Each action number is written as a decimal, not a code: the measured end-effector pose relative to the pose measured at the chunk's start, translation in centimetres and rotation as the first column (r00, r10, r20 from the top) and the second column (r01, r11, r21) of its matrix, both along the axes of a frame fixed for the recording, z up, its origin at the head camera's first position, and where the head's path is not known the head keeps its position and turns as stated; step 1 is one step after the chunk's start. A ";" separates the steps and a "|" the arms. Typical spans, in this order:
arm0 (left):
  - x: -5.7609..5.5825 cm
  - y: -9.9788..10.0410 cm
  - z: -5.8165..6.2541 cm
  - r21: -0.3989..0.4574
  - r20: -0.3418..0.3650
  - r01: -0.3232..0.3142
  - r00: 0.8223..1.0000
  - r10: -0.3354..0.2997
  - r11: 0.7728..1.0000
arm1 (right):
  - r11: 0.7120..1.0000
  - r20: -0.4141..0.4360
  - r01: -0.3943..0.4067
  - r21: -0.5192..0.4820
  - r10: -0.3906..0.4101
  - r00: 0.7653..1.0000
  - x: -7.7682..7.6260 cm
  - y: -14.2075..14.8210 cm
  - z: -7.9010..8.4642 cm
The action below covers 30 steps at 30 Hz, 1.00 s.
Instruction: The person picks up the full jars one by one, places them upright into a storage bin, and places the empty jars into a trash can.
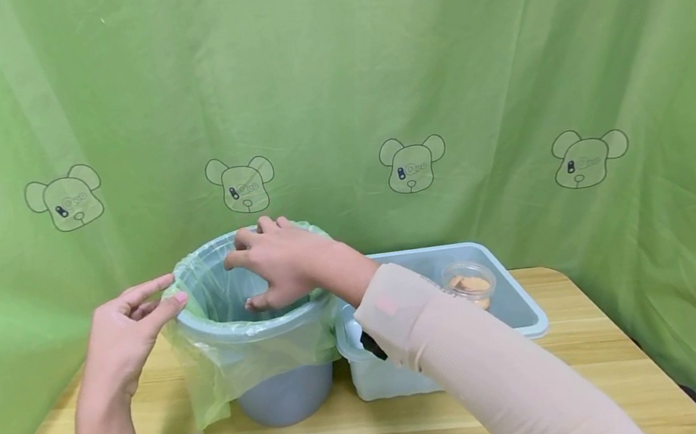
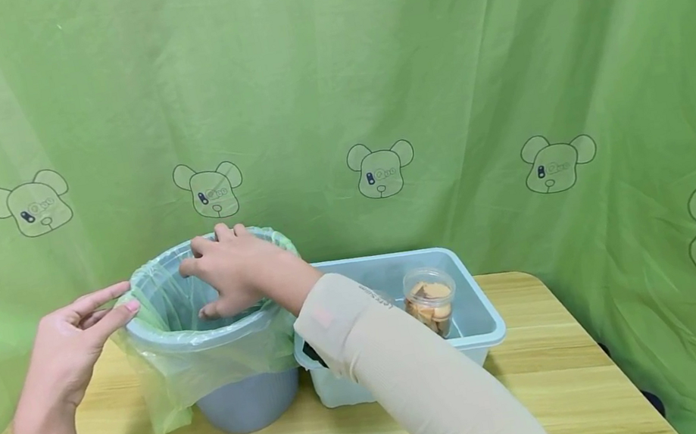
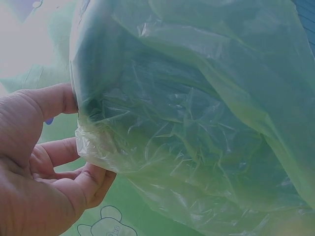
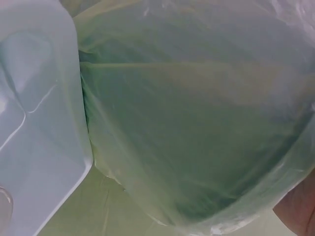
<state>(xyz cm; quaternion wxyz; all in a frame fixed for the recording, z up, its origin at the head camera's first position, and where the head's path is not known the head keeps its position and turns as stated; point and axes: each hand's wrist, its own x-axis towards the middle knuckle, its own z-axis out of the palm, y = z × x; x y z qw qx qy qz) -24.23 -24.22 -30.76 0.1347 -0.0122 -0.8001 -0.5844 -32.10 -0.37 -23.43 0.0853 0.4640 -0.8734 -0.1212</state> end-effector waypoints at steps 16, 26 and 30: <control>-0.1 0.0 -0.1 0.005 0.014 -0.001 1.000 0.001 1.000 | 1.000 -0.027 0.004 0.005 -0.004 1.000 0.5 0.9 -0.2; -0.1 0.0 0.0 -0.015 0.008 -0.010 1.000 0.010 1.000 | 0.999 -0.049 0.026 -0.027 -0.027 0.998 1.3 2.1 0.3; 0.0 0.1 0.0 -0.018 0.008 -0.009 1.000 0.009 1.000 | 0.998 -0.052 0.024 -0.063 -0.027 0.998 1.5 3.0 0.6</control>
